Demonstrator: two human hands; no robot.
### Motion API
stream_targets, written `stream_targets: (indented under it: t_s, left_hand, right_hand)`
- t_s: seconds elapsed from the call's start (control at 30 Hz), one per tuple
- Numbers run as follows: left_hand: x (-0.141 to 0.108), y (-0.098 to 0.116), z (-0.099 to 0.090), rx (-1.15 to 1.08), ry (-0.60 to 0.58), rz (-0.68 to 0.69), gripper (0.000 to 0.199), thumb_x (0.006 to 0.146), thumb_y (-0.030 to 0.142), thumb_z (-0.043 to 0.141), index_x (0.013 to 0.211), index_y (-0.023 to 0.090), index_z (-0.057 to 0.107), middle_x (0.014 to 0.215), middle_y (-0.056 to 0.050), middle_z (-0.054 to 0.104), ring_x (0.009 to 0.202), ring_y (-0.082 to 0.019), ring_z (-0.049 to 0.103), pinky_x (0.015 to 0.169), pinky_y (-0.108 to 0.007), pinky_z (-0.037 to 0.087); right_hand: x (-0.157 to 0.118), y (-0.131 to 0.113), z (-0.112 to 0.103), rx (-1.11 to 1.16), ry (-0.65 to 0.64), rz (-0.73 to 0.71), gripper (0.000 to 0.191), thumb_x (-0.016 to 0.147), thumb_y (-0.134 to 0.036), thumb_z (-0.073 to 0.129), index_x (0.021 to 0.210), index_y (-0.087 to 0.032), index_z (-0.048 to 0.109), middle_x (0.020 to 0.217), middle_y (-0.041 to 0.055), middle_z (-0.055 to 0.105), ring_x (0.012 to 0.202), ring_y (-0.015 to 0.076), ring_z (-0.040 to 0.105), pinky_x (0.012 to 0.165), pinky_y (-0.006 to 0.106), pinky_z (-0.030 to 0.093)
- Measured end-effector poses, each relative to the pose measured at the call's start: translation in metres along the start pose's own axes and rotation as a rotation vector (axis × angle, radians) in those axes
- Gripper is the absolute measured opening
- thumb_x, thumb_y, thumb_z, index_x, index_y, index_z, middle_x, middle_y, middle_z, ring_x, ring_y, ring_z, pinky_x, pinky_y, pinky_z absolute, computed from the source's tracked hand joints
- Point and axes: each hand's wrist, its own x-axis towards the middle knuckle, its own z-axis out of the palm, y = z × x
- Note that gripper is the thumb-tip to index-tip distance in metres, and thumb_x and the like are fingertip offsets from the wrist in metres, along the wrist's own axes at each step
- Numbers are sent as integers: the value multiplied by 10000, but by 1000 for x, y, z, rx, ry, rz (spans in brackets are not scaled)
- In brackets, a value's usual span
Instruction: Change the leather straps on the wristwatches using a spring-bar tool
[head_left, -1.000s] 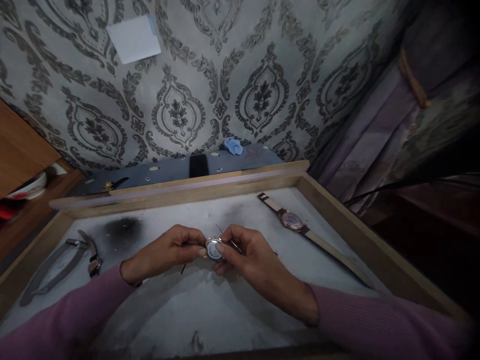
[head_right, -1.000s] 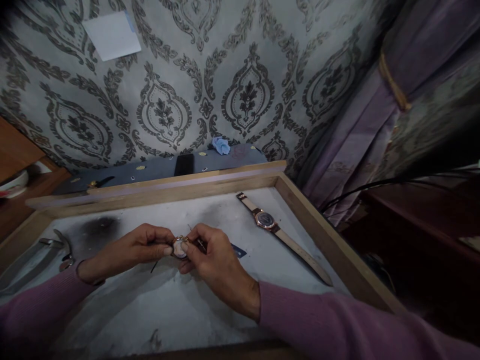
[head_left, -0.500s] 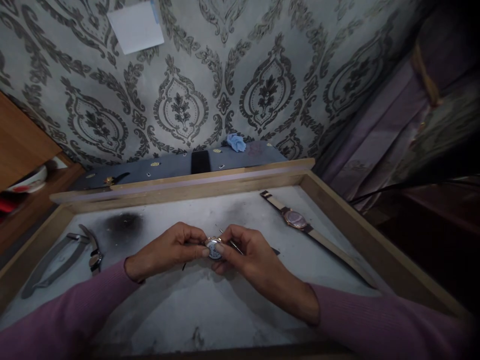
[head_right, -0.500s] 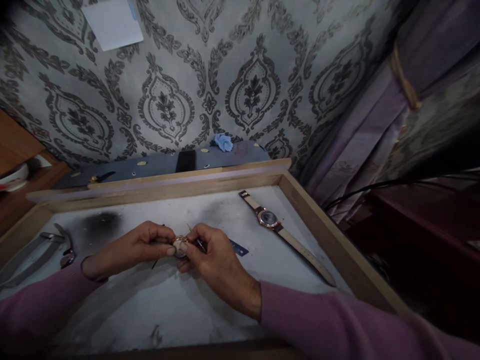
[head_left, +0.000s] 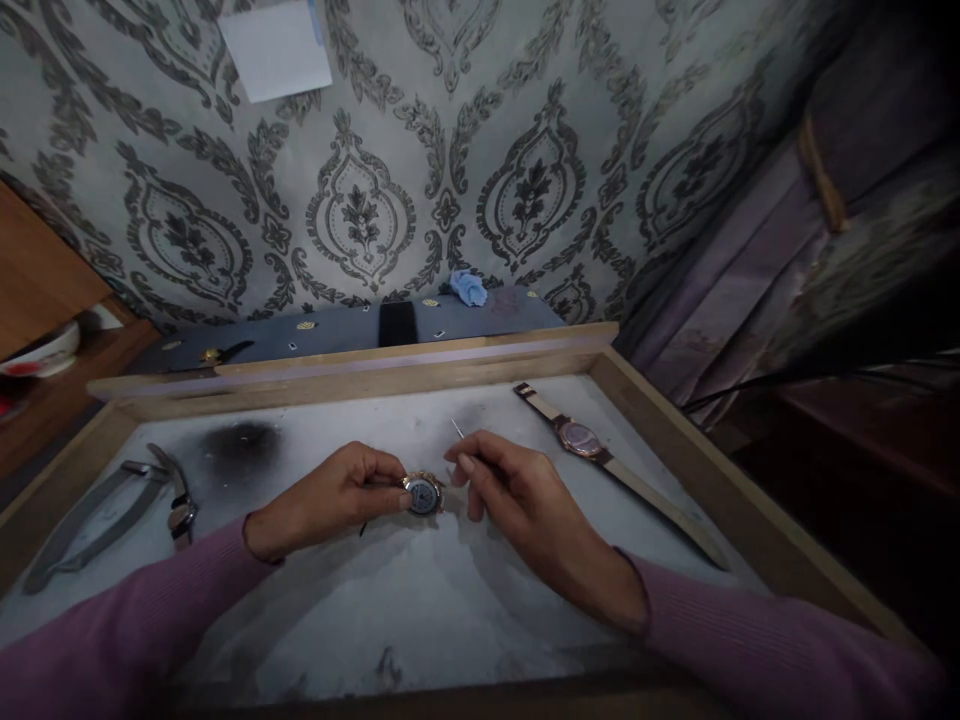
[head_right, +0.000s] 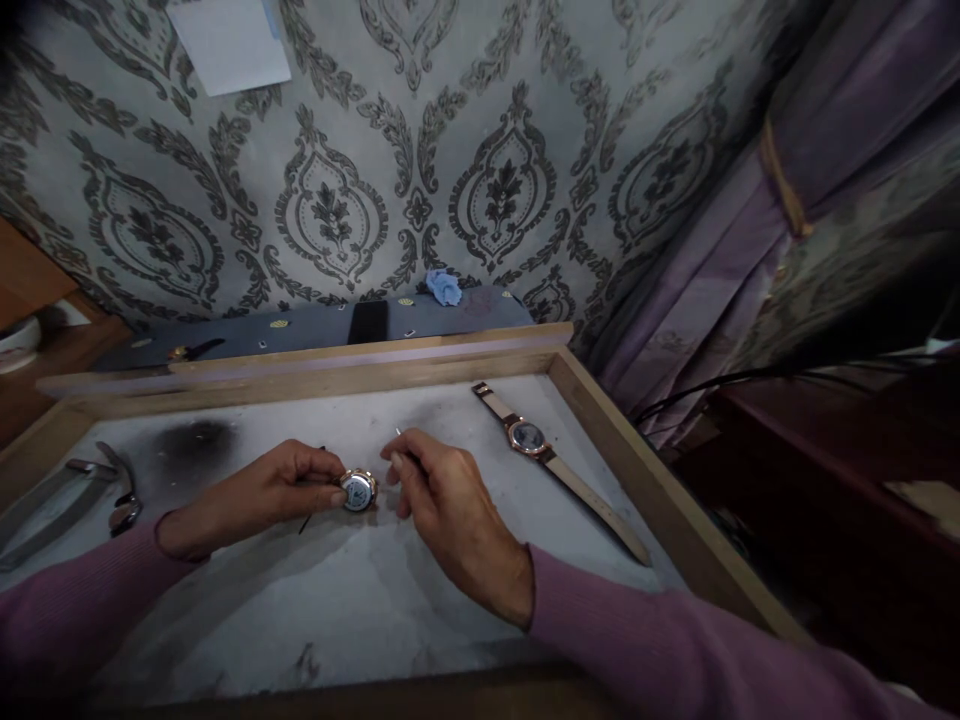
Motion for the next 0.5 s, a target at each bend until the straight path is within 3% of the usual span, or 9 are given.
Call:
stream_targets:
  t_s: [0.13, 0.27, 0.33, 0.5]
  left_hand:
    - [0, -1, 3, 25, 7, 4, 220, 768, 338, 605, 754, 120, 633, 580, 49, 463, 521, -80, 305, 497, -227, 208]
    - [2, -7, 5, 94, 39, 19, 249, 786, 351, 584, 751, 112, 641, 571, 44, 466, 522, -82, 323, 492, -219, 226]
    - [3, -12, 6, 153, 71, 29, 255, 793, 355, 582, 742, 114, 648, 561, 42, 469, 520, -86, 339, 488, -214, 241]
    - [5, -19, 10, 218, 93, 58, 270, 809, 365, 567, 726, 125, 657, 596, 11, 541, 556, -105, 422, 498, -208, 304]
  right_hand:
    - [-6, -4, 3, 33, -154, -3, 286, 934, -236, 379, 1215, -184, 399, 688, -43, 567, 392, 59, 447, 411, 189, 379]
    - [-9, -2, 8, -60, -251, 75, 91, 939, -256, 394, 929, -197, 463, 664, -38, 584, 358, 45, 427, 379, 178, 344]
    - [-9, -2, 10, -115, -248, 66, 136, 931, -241, 410, 808, -203, 454, 625, -35, 582, 370, 50, 424, 388, 183, 325]
    - [-8, -6, 13, -199, -222, 45, 177, 892, -169, 426, 722, -205, 459, 565, -28, 576, 414, 79, 437, 447, 223, 328]
